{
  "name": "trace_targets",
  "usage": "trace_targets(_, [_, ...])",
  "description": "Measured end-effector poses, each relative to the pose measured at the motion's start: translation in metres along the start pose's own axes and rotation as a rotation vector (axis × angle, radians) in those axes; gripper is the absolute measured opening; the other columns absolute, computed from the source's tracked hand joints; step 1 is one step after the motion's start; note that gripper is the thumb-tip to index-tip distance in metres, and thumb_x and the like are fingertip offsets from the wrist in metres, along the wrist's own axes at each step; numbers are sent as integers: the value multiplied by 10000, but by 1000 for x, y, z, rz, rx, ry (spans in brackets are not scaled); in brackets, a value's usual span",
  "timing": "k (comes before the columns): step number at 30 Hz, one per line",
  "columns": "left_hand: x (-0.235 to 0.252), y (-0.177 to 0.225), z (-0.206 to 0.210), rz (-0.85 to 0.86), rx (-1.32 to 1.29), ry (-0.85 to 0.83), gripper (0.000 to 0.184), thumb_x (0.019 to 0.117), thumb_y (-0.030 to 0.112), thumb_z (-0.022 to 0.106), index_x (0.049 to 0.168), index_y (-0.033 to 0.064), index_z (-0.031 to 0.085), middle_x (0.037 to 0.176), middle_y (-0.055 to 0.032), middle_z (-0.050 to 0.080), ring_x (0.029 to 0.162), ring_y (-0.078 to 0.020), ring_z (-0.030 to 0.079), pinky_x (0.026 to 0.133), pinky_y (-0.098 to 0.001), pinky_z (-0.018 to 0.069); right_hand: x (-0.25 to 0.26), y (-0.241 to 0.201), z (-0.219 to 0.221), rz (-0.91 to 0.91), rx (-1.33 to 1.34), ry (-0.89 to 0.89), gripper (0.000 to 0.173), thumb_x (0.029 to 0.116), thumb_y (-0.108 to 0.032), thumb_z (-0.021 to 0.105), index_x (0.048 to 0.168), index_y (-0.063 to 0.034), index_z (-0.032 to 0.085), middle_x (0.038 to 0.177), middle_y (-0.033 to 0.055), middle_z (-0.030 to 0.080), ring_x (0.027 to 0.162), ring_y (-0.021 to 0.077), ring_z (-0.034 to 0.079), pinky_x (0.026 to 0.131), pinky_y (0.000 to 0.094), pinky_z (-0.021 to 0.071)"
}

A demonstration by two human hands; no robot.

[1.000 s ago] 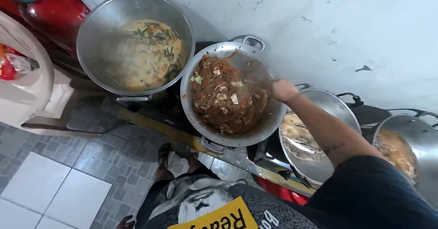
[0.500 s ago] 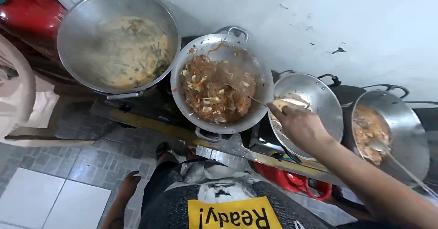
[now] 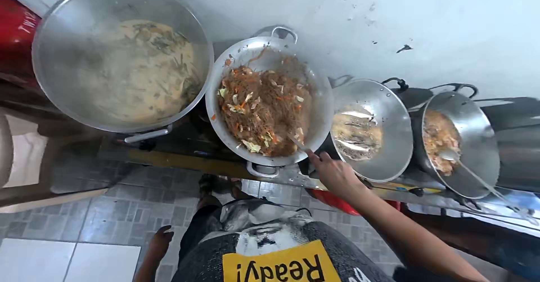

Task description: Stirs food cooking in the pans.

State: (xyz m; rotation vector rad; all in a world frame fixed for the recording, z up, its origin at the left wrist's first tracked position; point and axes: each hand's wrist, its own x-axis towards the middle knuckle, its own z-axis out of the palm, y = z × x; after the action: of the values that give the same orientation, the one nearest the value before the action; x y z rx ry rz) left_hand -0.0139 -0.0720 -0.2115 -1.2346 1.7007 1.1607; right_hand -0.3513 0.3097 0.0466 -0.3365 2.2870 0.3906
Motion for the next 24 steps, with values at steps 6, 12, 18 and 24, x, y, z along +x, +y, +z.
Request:
trace_targets(6, [-6,7,-31,8,-17,58,404,1071,72,506,1460,-37,490,1270,-315,637,1146,-437,639,970,-567,493,62,-3,-32,38,-11,146,449,1086,-79,441,1534,-83,468,1347,302,591,1121,513,647,891,646,530])
trace_targets(12, [9,-7,-43,-10,54,10,408,1063,76,534,1445,-62,492,1310,-337,608,1179,-452,623,1022,-556,471,85,-10,-38,69,51,311,389,1050,-96,543,1437,-52,555,1229,323,643,1053,536,669,808,677,548])
trace_targets(18, [-3,27,-51,55,64,41,395,1068,62,515,1445,-56,495,1306,-326,618,1183,-453,623,1020,-561,465,-22,10,-37,128,69,310,400,1091,-102,469,1481,-118,554,1090,298,687,1005,521,676,819,661,532])
trace_targets(24, [-4,30,-47,106,92,18,399,1062,66,528,1438,-63,501,1267,-334,633,1153,-458,636,1011,-562,473,-7,26,-32,333,300,309,390,1123,-143,389,1476,-30,508,1177,354,655,1154,549,625,945,682,486])
